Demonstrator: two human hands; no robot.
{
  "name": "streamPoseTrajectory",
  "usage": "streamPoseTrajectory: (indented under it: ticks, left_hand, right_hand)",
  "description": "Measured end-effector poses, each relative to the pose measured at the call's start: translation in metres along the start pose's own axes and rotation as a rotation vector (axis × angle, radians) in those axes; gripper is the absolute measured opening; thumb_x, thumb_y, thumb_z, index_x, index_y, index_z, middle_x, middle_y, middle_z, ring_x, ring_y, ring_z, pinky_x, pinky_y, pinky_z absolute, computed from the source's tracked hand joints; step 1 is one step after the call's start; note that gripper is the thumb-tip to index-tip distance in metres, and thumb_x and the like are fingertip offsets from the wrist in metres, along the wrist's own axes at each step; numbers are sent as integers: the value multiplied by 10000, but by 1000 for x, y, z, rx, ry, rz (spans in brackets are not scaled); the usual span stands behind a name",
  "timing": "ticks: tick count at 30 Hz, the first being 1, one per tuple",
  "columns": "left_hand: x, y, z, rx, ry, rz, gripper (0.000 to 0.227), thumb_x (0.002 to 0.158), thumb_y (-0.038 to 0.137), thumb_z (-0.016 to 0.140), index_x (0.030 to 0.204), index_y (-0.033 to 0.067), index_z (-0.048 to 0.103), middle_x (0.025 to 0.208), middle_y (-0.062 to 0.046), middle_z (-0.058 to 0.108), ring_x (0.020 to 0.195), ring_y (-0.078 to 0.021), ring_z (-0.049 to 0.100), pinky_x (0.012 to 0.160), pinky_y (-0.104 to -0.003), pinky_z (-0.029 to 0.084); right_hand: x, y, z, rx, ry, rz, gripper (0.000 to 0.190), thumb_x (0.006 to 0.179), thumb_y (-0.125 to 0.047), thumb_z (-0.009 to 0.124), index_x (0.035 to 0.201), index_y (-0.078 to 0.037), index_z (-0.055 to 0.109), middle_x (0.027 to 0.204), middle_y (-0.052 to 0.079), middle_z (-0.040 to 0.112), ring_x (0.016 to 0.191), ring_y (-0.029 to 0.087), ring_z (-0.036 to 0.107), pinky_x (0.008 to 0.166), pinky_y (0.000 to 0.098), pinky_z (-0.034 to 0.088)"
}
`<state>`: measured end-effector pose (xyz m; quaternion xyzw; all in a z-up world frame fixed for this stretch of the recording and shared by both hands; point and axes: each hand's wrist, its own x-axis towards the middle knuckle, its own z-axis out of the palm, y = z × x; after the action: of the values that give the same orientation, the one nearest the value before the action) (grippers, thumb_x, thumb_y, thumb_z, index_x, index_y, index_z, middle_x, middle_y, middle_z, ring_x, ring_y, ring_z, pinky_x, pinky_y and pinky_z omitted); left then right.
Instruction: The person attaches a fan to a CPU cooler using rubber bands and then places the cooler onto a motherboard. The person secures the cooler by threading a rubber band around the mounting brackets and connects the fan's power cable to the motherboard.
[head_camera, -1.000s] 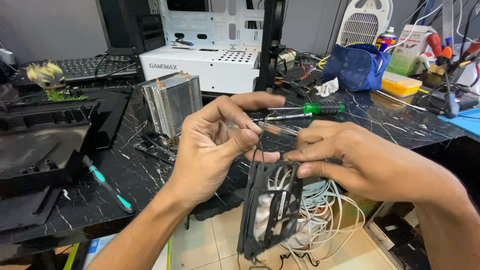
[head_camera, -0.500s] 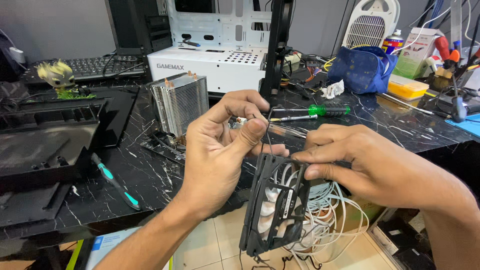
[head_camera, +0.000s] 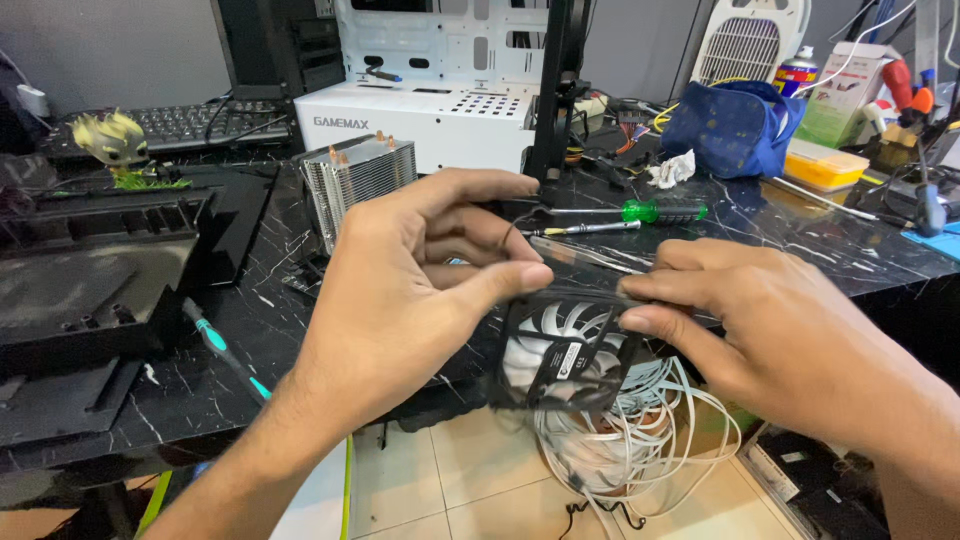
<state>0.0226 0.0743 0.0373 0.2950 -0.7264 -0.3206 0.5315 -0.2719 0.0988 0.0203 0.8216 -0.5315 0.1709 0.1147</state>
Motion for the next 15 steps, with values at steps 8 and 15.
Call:
streamPoseTrajectory:
  ticks: [8, 15]
  left_hand:
    - [3, 7, -19, 319, 12, 520, 183, 956, -83, 841, 962, 98, 818, 918, -11, 839, 856, -105, 797, 756, -219, 630]
    - [23, 20, -38, 124, -189, 727, 290, 1167, -274, 620, 1054, -13, 565, 1108, -162, 634, 1238, -349, 898, 1204, -411, 813]
  right_hand:
    - [-11, -13, -9, -277, 238, 63, 458, 1087, -555, 657, 1322, -230, 879, 1028, -38, 815, 1004, 302, 779, 804, 529, 615]
    - [-3, -16, -32, -161, 408, 23, 335, 1184, -297, 803, 1349, -28, 915, 943, 108, 775, 812, 312, 719, 739, 470, 510]
